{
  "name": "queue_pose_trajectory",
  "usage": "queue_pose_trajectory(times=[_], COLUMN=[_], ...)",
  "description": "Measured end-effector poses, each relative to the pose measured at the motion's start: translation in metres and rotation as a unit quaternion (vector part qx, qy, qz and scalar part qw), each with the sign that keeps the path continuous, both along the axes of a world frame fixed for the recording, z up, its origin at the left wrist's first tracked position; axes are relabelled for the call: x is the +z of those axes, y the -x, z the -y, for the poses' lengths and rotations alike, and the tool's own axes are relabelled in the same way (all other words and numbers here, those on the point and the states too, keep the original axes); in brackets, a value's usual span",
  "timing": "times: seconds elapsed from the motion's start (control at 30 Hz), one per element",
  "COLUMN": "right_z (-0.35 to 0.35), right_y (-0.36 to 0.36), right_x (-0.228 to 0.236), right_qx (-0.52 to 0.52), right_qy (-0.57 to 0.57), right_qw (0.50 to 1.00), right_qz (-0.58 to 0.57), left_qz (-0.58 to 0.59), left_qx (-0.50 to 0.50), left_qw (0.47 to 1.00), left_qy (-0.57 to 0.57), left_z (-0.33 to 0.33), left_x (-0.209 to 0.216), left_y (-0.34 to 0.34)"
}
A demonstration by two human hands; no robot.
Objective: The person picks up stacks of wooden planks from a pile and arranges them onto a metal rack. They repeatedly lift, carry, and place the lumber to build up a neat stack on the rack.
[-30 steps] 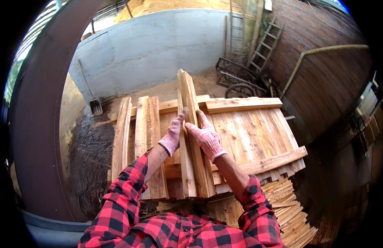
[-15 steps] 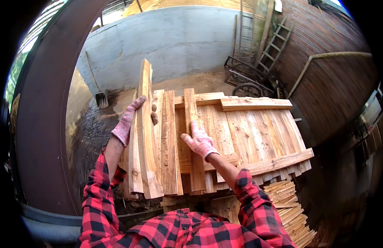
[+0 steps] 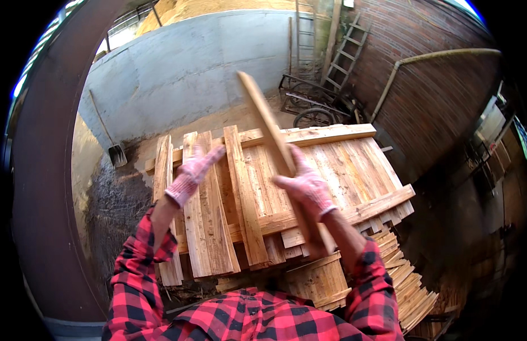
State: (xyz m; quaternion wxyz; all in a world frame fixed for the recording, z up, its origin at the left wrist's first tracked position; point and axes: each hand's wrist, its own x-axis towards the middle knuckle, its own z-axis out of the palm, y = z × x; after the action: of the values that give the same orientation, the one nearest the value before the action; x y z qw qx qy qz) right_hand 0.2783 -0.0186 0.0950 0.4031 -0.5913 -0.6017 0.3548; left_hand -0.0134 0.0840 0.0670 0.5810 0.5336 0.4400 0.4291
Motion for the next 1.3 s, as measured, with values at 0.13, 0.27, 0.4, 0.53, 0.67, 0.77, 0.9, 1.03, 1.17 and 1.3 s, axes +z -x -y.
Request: queue_pose_trajectory(times=[0.13, 0.27, 0.4, 0.53, 0.67, 0.77, 0.9, 1.03, 1.17, 1.3], right_z=[-0.018, -0.042, -0.075, -0.058, -0.063, -0.046, -0.047, -0.047, -0.055, -0.052], right_y=[-0.085, -0.033, 0.024, 0.123, 0.087, 0.127, 0.194, 0.229, 0.225, 0.215], right_x=[-0.043, -0.080, -0.119, -0.126, -0.132, -0.104, -0.137, -0.138, -0.164, -0.154], right_qx=[-0.165, -0.143, 0.037, 0.035, 0.091, 0.106, 0.075, 0.074, 0.075, 0.069], right_qy=[0.116, -0.107, -0.079, 0.077, 0.109, 0.193, 0.023, 0.082, 0.096, 0.126], right_qw=[0.862, 0.826, 0.964, 0.996, 0.976, 0.962, 0.997, 0.992, 0.991, 0.972], right_qz=[0.464, 0.535, 0.252, -0.038, -0.166, -0.158, 0.012, -0.067, -0.046, -0.186], left_qz=[-0.475, -0.502, -0.304, -0.595, -0.570, -0.768, -0.760, -0.308, -0.130, -0.342], left_qx=[0.247, 0.245, 0.122, -0.059, -0.059, -0.105, -0.085, 0.099, 0.128, 0.043], left_qw=[0.844, 0.820, 0.944, 0.790, 0.815, 0.602, 0.615, 0.946, 0.981, 0.939], left_qy=[-0.042, 0.125, 0.046, -0.137, -0.089, -0.195, -0.190, 0.010, 0.059, -0.011], left_z=[0.007, 0.031, 0.040, 0.046, 0.046, 0.056, 0.041, 0.043, 0.054, 0.049], left_x=[-0.018, -0.059, -0.089, -0.104, -0.072, -0.099, -0.098, -0.096, -0.095, -0.070], left_y=[0.113, 0.200, 0.202, 0.221, 0.186, 0.208, 0.192, 0.215, 0.218, 0.223])
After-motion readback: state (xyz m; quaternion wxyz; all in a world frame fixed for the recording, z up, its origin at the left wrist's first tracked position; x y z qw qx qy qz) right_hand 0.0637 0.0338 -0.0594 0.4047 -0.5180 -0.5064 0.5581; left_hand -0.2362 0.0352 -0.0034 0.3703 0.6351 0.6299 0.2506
